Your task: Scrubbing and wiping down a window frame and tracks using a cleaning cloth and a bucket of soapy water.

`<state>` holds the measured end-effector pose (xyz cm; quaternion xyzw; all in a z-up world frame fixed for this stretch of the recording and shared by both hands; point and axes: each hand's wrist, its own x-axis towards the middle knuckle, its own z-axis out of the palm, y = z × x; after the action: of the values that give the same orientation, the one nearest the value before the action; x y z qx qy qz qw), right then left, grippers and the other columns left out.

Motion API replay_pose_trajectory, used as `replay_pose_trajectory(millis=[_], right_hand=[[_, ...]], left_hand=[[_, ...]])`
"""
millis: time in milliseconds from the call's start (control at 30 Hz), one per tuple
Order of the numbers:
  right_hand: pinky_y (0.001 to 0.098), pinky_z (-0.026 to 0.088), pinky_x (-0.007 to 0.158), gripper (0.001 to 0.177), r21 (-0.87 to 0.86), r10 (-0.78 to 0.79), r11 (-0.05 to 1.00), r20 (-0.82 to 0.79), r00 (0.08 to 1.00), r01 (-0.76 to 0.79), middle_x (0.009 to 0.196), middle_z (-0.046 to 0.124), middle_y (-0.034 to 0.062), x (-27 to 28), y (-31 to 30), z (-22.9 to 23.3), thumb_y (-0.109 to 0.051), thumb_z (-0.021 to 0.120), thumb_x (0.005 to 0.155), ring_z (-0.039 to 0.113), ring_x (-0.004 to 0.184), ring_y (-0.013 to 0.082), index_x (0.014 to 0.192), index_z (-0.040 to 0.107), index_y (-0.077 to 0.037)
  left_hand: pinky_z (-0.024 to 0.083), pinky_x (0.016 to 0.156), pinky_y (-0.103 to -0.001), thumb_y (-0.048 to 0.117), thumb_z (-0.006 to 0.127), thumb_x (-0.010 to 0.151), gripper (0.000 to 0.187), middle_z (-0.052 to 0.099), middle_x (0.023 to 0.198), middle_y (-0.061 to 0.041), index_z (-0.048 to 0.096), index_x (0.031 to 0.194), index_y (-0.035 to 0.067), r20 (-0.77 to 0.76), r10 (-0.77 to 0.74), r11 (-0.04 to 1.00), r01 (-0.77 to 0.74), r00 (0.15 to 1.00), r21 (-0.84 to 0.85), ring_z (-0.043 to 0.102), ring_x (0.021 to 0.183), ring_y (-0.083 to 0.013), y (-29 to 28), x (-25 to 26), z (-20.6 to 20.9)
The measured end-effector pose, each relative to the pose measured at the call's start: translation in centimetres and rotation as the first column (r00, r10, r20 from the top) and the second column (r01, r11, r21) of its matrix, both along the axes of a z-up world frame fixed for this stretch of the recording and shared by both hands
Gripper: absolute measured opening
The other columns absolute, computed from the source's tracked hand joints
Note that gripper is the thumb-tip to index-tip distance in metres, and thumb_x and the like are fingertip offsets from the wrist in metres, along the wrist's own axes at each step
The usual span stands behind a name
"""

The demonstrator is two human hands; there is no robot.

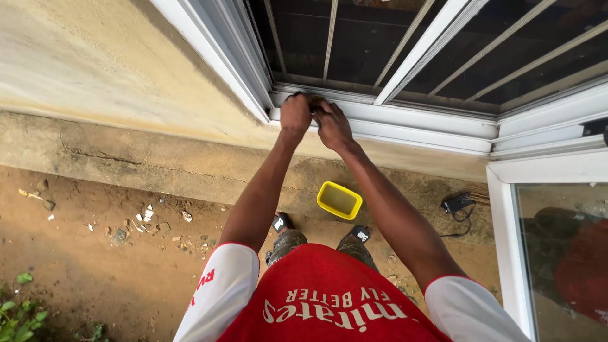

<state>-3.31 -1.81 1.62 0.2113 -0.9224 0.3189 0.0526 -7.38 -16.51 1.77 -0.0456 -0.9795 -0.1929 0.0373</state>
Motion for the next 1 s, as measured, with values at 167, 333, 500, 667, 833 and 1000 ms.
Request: replay_pose_trajectory(millis=[167, 333, 500, 667, 833, 1000], right_hand=[[0.0468, 0.042, 0.107, 0.026, -0.036, -0.078, 0.996, -0.055, 0.995, 0.076, 0.125, 0.065, 0.0114, 1.5, 4.5, 0.9, -0.001, 0.055, 0.092, 0.056, 0.118, 0.0366, 0.107, 0.075, -0.008], [0.0470, 0.043, 0.106, 0.019, 0.014, -0.200, 0.980, -0.038, 0.979, 0.200, 0.117, 0.067, 0.0117, 2.9, 13.0, 0.8, -0.002, 0.058, 0.095, 0.058, 0.114, 0.0382, 0.105, 0.074, -0.006], [0.0456, 0.046, 0.103, 0.019, 0.053, -0.313, 0.949, 0.026, 0.949, 0.312, 0.116, 0.066, 0.0109, 4.7, 20.2, 0.2, -0.002, 0.056, 0.096, 0.059, 0.114, 0.0374, 0.102, 0.074, -0.006], [0.0497, 0.047, 0.095, 0.014, 0.117, -0.366, 0.921, -0.074, 0.928, 0.373, 0.114, 0.065, 0.0120, 5.3, 23.2, 0.4, -0.007, 0.059, 0.102, 0.060, 0.104, 0.0392, 0.100, 0.072, -0.002], [0.0485, 0.049, 0.088, 0.010, -0.040, -0.346, 0.938, -0.051, 0.937, 0.344, 0.113, 0.064, 0.0128, 5.1, 21.7, 0.6, -0.006, 0.060, 0.100, 0.061, 0.103, 0.0391, 0.101, 0.068, 0.000], [0.0498, 0.050, 0.086, 0.009, -0.044, -0.308, 0.951, -0.057, 0.950, 0.306, 0.109, 0.065, 0.0113, 4.1, 17.6, 1.8, -0.007, 0.062, 0.099, 0.063, 0.100, 0.0389, 0.096, 0.068, -0.001]], left_hand=[[0.059, 0.076, -0.047, 0.016, 0.083, 0.075, 0.013, 0.074, 0.085, -0.019, 0.076, 0.082, 0.007, 0.046, -0.048, 0.998, 0.046, 0.998, 0.039, 0.072, 0.085, -0.0388, 5.1, 0.6, 1.0], [0.059, 0.075, -0.048, 0.013, 0.080, 0.077, 0.013, 0.074, 0.085, -0.019, 0.075, 0.086, 0.005, 0.007, -0.112, 0.989, 0.110, 0.994, 0.101, 0.072, 0.085, -0.0391, 14.1, 1.7, -1.4], [0.060, 0.077, -0.046, 0.004, 0.072, 0.079, 0.021, 0.074, 0.093, -0.018, 0.074, 0.099, 0.007, 0.030, -0.227, 0.964, 0.220, 0.974, 0.150, 0.073, 0.089, -0.0369, 21.9, 4.3, -1.2], [0.057, 0.087, -0.044, 0.001, 0.066, 0.081, 0.029, 0.070, 0.108, -0.016, 0.071, 0.109, 0.006, -0.106, -0.305, 0.929, 0.320, 0.946, 0.184, 0.067, 0.104, -0.0342, 24.6, 5.5, -2.0], [0.055, 0.089, -0.044, 0.000, 0.062, 0.084, 0.026, 0.067, 0.109, -0.013, 0.071, 0.107, 0.007, -0.186, -0.279, 0.913, 0.320, 0.942, 0.254, 0.063, 0.108, -0.0334, 21.7, 6.6, 1.1], [0.055, 0.091, -0.044, 0.001, 0.062, 0.084, 0.024, 0.066, 0.106, -0.010, 0.072, 0.103, 0.009, -0.162, -0.255, 0.953, 0.277, 0.953, 0.124, 0.062, 0.107, -0.0314, 16.9, 5.5, 0.3]])
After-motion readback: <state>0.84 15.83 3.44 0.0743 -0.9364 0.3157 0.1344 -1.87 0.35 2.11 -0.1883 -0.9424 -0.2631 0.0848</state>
